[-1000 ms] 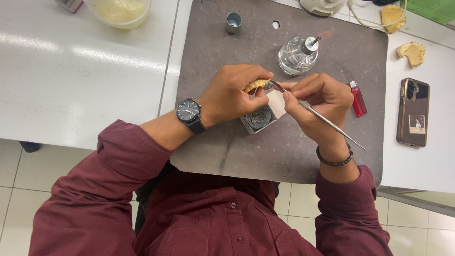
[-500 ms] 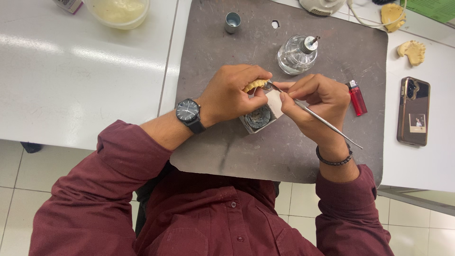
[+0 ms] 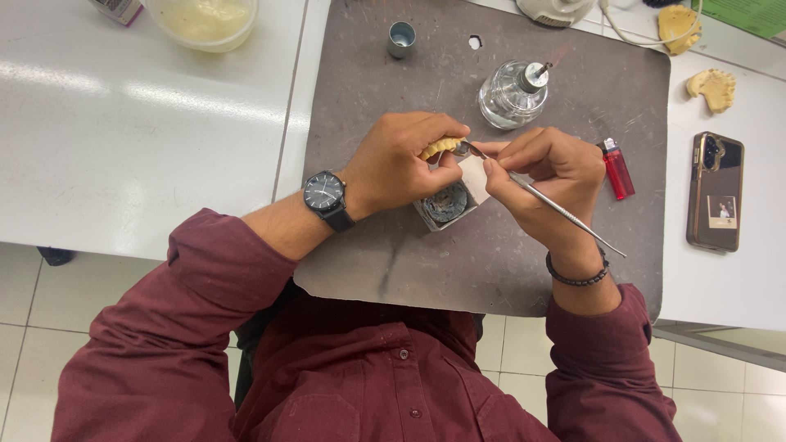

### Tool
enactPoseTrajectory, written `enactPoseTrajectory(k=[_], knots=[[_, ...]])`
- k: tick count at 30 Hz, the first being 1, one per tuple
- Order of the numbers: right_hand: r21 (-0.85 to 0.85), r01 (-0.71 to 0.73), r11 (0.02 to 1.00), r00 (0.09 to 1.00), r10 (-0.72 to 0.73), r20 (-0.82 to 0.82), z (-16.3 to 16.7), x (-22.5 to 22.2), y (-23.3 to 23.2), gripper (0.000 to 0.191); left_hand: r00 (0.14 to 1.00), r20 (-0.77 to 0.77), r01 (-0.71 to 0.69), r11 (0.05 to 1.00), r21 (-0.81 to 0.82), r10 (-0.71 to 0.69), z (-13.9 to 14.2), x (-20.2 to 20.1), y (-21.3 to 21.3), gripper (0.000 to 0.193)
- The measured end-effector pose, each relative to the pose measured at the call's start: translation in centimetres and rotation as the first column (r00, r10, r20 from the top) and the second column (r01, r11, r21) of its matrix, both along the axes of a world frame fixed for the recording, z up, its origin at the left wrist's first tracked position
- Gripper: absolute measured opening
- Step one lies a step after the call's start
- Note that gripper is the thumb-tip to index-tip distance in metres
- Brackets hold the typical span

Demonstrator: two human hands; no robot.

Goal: The person holds a dental cast with a partial denture framework in one hand and uses a heated wax spatula to apply and shape wax around the metal framework. They repeatedly dip the instrument into a glass wax warmer, add wax to the denture area, and rotate the cast to work on different sides.

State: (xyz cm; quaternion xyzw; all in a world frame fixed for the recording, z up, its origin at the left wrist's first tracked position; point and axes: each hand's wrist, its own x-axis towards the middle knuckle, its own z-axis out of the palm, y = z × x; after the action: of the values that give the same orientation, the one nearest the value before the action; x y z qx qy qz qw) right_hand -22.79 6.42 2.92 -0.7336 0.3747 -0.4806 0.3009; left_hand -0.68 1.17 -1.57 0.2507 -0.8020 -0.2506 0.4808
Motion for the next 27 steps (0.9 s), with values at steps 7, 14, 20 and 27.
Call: enactPoseTrajectory(k=[7, 14, 20, 27], knots=[[0.019, 0.040, 0.999, 0.998, -0.041, 0.038, -0.19, -0.17, 0.00, 0.019, 1.000, 0.002, -0.001, 1.000, 0.007, 0.001, 0.18, 0.02, -0.03, 0.024], [-0.033, 0.025, 0.999, 1.000, -0.025, -0.006, -0.12, -0.19, -0.01, 0.022, 1.000, -0.016, 0.010, 0.999, 0.046, -0.009, 0.29, 0.01, 0.11, 0.024], [-0.042, -0.002, 0.999, 1.000, 0.001, -0.013, 0.23, 0.03, 0.00, 0.022, 1.000, -0.012, 0.012, 0.999, 0.041, -0.012, 0.19, -0.07, -0.03, 0.024], [-0.050, -0.008, 0.999, 0.999, 0.006, -0.042, 0.47, 0.16, 0.00, 0.022, 1.000, 0.000, 0.001, 1.000, 0.031, -0.001, 0.08, 0.03, -0.02, 0.024]])
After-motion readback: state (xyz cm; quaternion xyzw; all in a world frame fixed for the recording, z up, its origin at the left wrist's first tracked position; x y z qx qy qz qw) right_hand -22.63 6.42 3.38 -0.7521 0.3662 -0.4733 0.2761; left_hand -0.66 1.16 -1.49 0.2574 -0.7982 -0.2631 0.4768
